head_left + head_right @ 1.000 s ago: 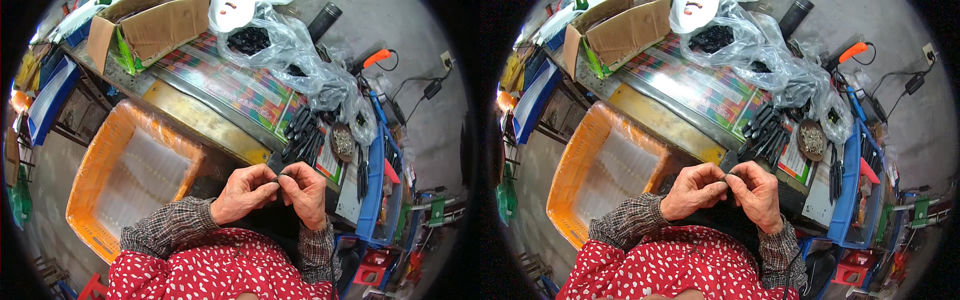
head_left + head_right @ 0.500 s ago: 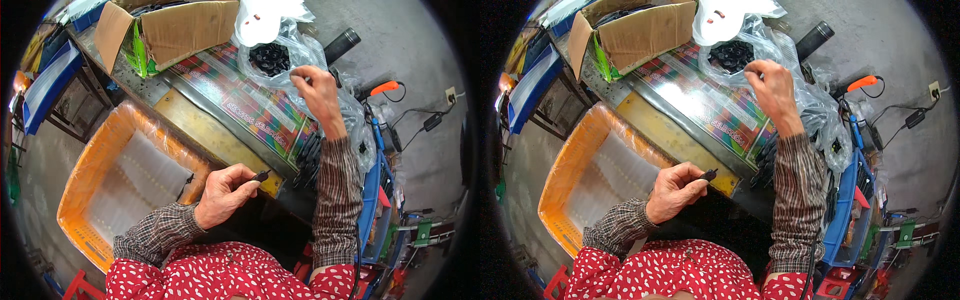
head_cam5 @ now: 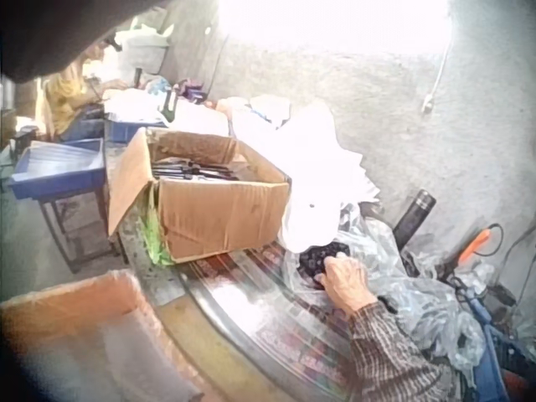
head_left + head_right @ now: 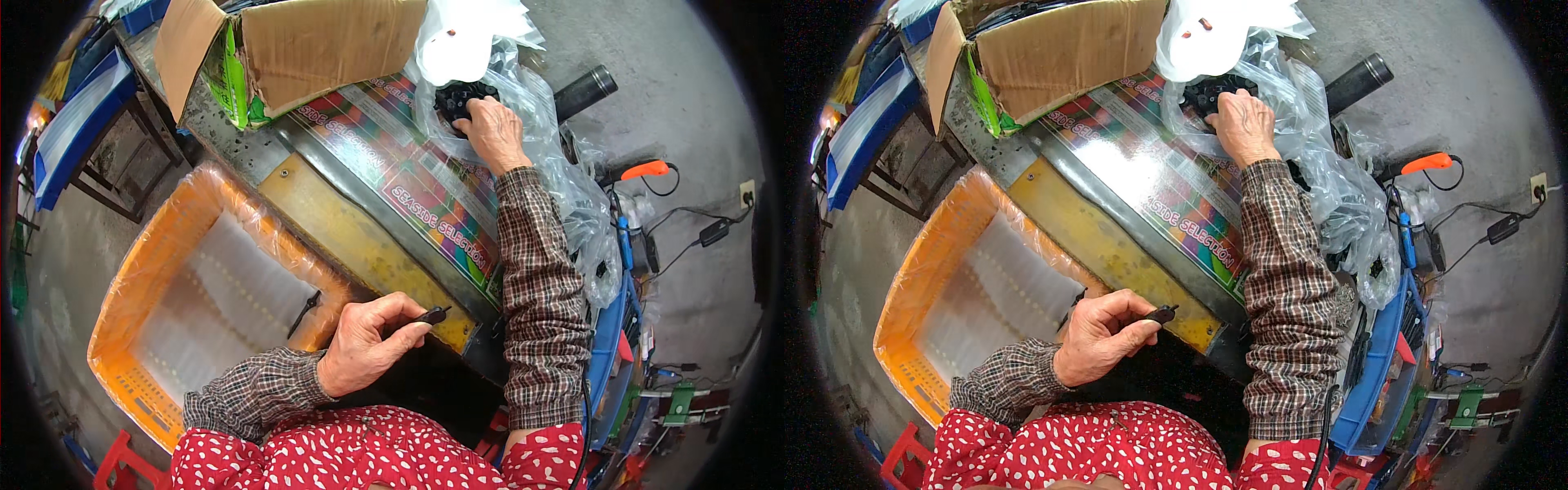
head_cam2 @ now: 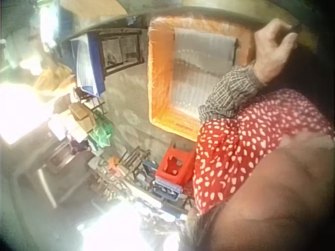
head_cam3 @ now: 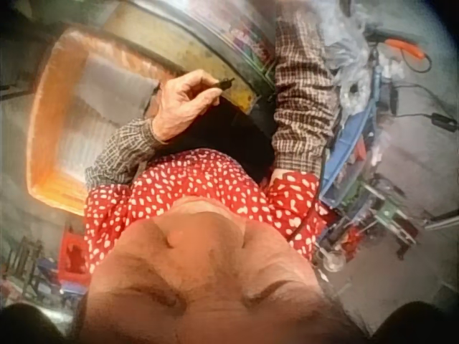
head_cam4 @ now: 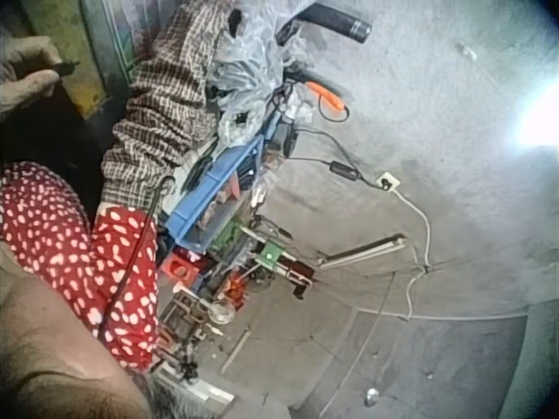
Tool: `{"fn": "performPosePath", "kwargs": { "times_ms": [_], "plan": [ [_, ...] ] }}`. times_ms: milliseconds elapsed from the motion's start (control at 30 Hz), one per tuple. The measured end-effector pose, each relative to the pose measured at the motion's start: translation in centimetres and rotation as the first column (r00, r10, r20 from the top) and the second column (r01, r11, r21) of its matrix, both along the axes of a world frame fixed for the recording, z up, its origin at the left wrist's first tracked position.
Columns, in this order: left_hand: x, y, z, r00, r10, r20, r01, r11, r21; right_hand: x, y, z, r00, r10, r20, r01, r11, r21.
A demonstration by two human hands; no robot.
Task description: The person assembles small plastic parts by fitting them together by hand and places the assembled components into a storage basket.
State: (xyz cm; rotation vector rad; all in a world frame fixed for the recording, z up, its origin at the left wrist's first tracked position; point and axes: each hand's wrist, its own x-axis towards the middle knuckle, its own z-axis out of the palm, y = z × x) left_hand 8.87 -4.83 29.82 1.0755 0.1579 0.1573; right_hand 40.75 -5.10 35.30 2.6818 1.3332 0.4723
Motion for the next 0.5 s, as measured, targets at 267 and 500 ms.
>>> {"fn": "performPosePath", "kwargs": {
  "times_ms": [267, 500],
  "plan": [
    [0.1, -0.4, -0.5, 0.998, 0.018, 0.061, -0.024, 0.994, 0.106, -0.4, -0.7, 0.0, 0.992, 0.112, 0.056, -0.111, 0.993, -0.029],
    [0.0, -0.8, -1.1, 0.996, 0.033, 0.084, -0.039, 0.997, 0.068, -1.6, -1.3, -0.2, 1.0, 0.005, 0.029, -0.006, 0.999, 0.05]
  ]
}}
